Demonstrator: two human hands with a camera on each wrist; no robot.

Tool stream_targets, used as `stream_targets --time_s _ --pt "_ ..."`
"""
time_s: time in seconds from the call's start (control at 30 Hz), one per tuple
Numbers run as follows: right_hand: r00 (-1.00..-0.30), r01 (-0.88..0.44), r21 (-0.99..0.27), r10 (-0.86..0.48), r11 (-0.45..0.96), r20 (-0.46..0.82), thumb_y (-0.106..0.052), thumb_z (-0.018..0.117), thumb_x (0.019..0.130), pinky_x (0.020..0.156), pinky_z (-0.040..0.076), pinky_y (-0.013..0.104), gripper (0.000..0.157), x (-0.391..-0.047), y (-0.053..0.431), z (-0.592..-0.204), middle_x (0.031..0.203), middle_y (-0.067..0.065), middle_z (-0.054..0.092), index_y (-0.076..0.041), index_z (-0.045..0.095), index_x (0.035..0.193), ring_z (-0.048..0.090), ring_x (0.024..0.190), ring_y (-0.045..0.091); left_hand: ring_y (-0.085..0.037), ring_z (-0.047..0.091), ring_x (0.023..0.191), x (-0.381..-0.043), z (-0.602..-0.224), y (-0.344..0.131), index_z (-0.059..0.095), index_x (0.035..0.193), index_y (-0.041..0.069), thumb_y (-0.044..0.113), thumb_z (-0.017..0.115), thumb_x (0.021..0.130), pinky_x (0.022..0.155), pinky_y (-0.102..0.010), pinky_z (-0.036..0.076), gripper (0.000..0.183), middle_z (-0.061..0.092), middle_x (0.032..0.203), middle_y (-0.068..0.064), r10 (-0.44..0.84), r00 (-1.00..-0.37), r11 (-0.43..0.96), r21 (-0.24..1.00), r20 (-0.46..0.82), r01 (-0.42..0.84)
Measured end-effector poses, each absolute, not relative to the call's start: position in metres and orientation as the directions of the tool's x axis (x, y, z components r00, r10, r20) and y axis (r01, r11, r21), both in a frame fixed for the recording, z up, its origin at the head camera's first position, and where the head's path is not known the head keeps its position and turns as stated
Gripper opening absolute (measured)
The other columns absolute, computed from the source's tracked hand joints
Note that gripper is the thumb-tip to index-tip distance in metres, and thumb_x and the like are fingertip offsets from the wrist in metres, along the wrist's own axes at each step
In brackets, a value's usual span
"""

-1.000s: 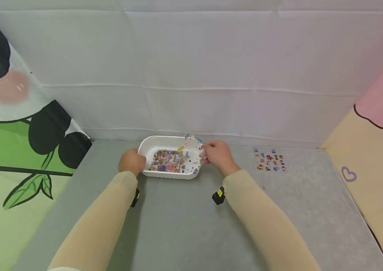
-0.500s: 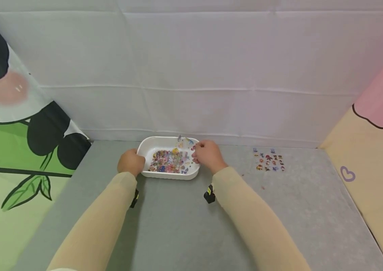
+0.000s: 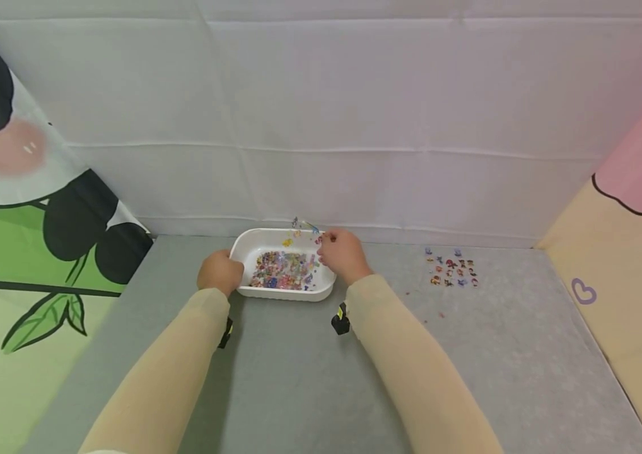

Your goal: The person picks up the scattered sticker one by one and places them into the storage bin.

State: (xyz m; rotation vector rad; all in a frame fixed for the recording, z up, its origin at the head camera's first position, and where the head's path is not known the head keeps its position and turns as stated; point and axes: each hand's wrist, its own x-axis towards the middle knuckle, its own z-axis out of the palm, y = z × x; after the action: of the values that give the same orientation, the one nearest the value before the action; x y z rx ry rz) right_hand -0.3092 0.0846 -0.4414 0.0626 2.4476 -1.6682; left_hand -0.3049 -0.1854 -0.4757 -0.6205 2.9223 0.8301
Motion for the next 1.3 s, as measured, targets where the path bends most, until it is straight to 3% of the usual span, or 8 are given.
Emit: stream_targets --time_s 0.17,0.3,0.47,0.57,0.7,0.97,1.3 --pt "-0.988 0.066 -0.878 -0.092 0.475 -0.124 -0.017 0.048 0.106 0.069 0.055 0.032 0.025 -0.308 0.08 -0.446 0.099 0.012 0.07 -0.004 0.066 0.117 0.067 0.083 0.021 -0.036 0.066 0.101 -0.307 -0.477 -0.186 0.067 0.128 -0.001 0.016 0.058 0.095 0.089 -0.055 0.053 0.039 0.071 0.117 -0.02 -0.373 -0.916 0.772 0.497 -0.149 -0.396" --pt "-0.981 -0.03 -0.823 -0.174 0.567 -0.084 -0.015 0.045 0.105 0.061 0.048 0.032 0.029 -0.303 0.075 -0.448 0.102 0.01 0.071 -0.005 0.067 0.121 0.06 0.074 0.019 -0.035 0.066 0.099 -0.308 -0.48 -0.188 0.068 0.126 -0.001 0.016 0.058 0.094 0.087 -0.054 0.054 0.037 0.071 0.115 -0.02 -0.371 -0.918 0.774 0.499 -0.142 -0.39" --pt "-0.963 -0.134 -0.738 -0.262 0.661 -0.06 -0.018 0.046 0.105 0.065 0.045 0.036 0.031 -0.301 0.071 -0.449 0.096 0.007 0.067 -0.007 0.065 0.127 0.052 0.067 0.018 -0.036 0.066 0.1 -0.309 -0.483 -0.19 0.067 0.127 0.0 0.016 0.057 0.094 0.086 -0.055 0.053 0.038 0.071 0.115 -0.021 -0.363 -0.921 0.778 0.498 -0.142 -0.383" --pt "-0.96 -0.173 -0.7 -0.279 0.692 -0.038 -0.02 0.05 0.105 0.076 0.049 0.039 0.034 -0.3 0.07 -0.449 0.101 0.007 0.067 -0.006 0.063 0.132 0.058 0.079 0.02 -0.036 0.066 0.102 -0.309 -0.483 -0.19 0.067 0.128 0.0 0.016 0.056 0.095 0.088 -0.055 0.053 0.039 0.07 0.117 -0.021 -0.369 -0.918 0.775 0.496 -0.147 -0.391" --pt "-0.956 -0.221 -0.661 -0.292 0.717 0.003 -0.019 0.055 0.104 0.092 0.051 0.043 0.038 -0.299 0.072 -0.448 0.122 0.01 0.067 -0.003 0.061 0.138 0.062 0.103 0.023 -0.036 0.066 0.101 -0.308 -0.483 -0.189 0.067 0.128 0.0 0.016 0.056 0.095 0.087 -0.055 0.053 0.039 0.071 0.116 -0.02 -0.371 -0.918 0.772 0.501 -0.144 -0.391" --pt "-0.943 -0.3 -0.576 -0.327 0.76 0.06 -0.022 0.061 0.102 0.111 0.041 0.046 0.043 -0.297 0.078 -0.448 0.144 0.014 0.057 -0.003 0.06 0.14 0.052 0.134 0.031 -0.036 0.066 0.102 -0.305 -0.48 -0.189 0.067 0.128 -0.001 0.016 0.056 0.094 0.088 -0.054 0.053 0.039 0.07 0.117 -0.021 -0.366 -0.919 0.774 0.501 -0.145 -0.387" --pt "-0.934 -0.333 -0.575 -0.346 0.747 0.091 -0.021 0.06 0.102 0.111 0.041 0.046 0.041 -0.294 0.085 -0.449 0.141 0.013 0.058 -0.003 0.061 0.139 0.052 0.134 0.031 -0.035 0.066 0.102 -0.305 -0.477 -0.184 0.065 0.131 -0.001 0.016 0.056 0.095 0.089 -0.054 0.053 0.04 0.07 0.118 -0.021 -0.369 -0.917 0.774 0.497 -0.151 -0.394"
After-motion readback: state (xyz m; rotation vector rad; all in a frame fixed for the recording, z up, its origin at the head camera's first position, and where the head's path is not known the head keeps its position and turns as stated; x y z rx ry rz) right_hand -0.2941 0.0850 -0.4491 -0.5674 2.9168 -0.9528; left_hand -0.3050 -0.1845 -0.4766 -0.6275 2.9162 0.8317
